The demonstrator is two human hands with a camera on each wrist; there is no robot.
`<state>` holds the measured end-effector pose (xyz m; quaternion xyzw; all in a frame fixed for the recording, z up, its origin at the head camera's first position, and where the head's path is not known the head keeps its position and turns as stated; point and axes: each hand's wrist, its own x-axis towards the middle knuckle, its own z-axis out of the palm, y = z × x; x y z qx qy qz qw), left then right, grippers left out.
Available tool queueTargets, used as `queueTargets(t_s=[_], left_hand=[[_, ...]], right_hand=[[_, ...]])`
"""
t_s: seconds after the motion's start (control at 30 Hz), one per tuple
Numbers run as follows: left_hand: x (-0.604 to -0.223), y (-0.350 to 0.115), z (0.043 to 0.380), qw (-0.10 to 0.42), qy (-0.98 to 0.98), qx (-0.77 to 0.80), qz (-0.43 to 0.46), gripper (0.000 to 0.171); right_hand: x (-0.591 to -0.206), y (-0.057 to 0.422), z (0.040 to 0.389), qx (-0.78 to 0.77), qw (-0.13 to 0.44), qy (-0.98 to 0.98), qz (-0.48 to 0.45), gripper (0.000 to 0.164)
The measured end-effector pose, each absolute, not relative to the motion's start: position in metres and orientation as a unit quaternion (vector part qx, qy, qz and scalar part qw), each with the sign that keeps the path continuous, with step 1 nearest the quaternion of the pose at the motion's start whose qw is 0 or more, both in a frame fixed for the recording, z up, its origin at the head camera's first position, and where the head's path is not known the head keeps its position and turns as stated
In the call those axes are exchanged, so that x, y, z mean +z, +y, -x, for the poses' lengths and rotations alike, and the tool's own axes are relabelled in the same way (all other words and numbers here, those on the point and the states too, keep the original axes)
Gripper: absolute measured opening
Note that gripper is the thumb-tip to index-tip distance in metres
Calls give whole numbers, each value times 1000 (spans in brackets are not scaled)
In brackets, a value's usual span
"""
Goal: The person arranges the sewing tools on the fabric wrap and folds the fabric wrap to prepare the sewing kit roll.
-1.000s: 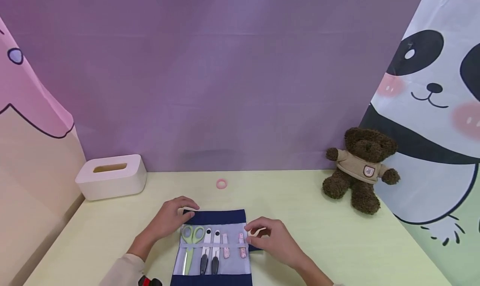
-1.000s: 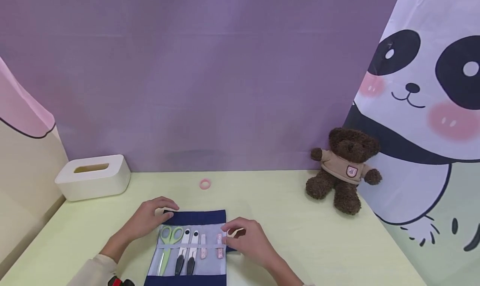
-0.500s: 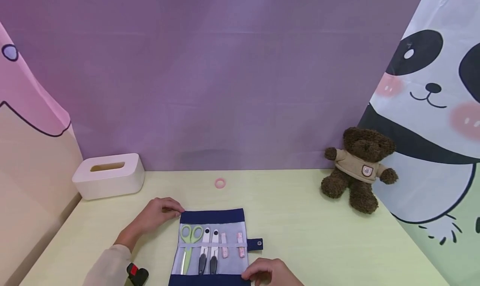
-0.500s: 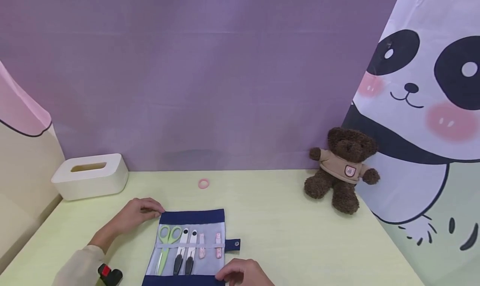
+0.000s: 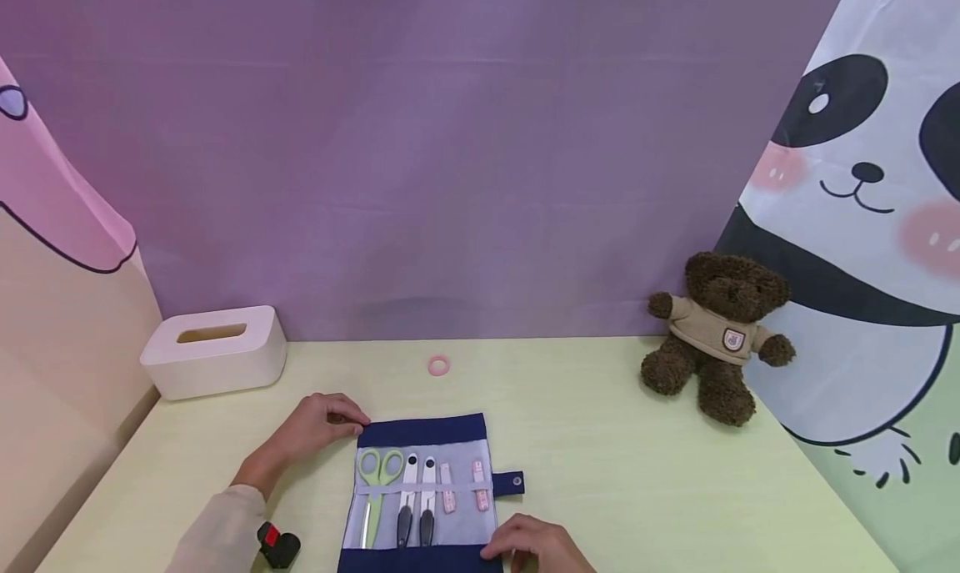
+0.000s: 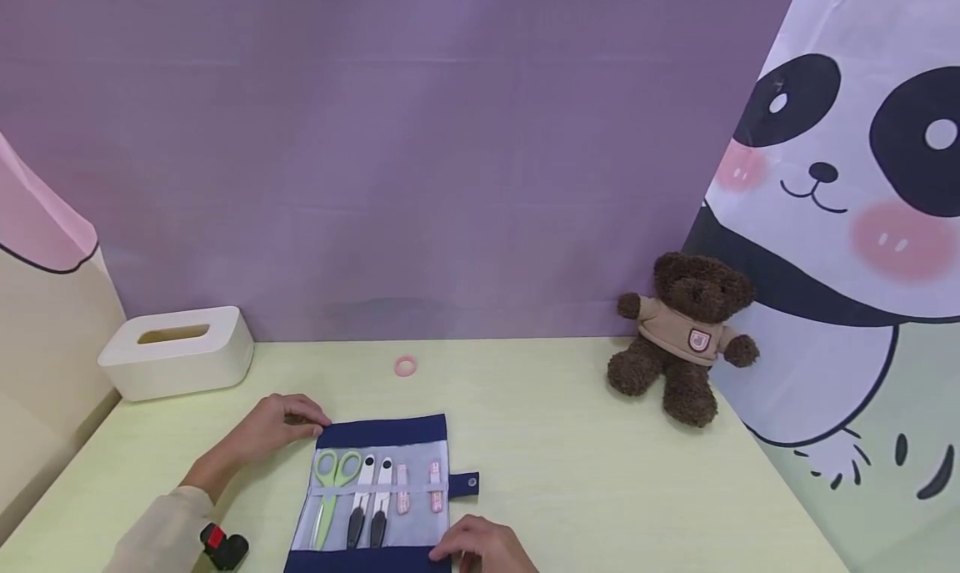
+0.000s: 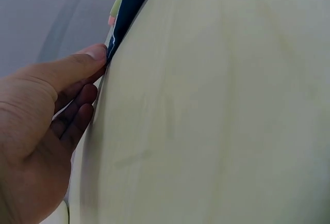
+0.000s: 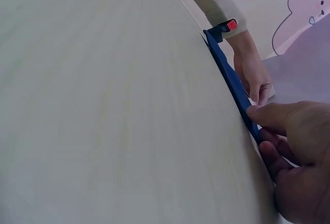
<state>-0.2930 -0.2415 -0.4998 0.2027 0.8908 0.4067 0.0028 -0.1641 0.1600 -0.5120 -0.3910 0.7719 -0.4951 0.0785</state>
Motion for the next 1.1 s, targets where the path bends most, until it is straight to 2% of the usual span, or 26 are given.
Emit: queueTargets(t_s=[0.13,0.37,0.47,0.83,1.1], left_hand=[[-497,-242,292,8,898,393,-195,12],[-494,-248,287,-9,907,369,-205,8],[-496,-252,283,-16,904,366,-220,7],[-497,-256,257,-1,891,392,-229,6],[-494,-253,242,17,876,413,-249,6]], right_hand=[[-510,162,166,-489,80,783,377,24],[-501,168,175,-497,156,812,264,22],[-499,171,182,-486,159,825,241,22],[-497,188,219,-424,74,864,260,25],[-497,190,236,-389,8,879,276,20]])
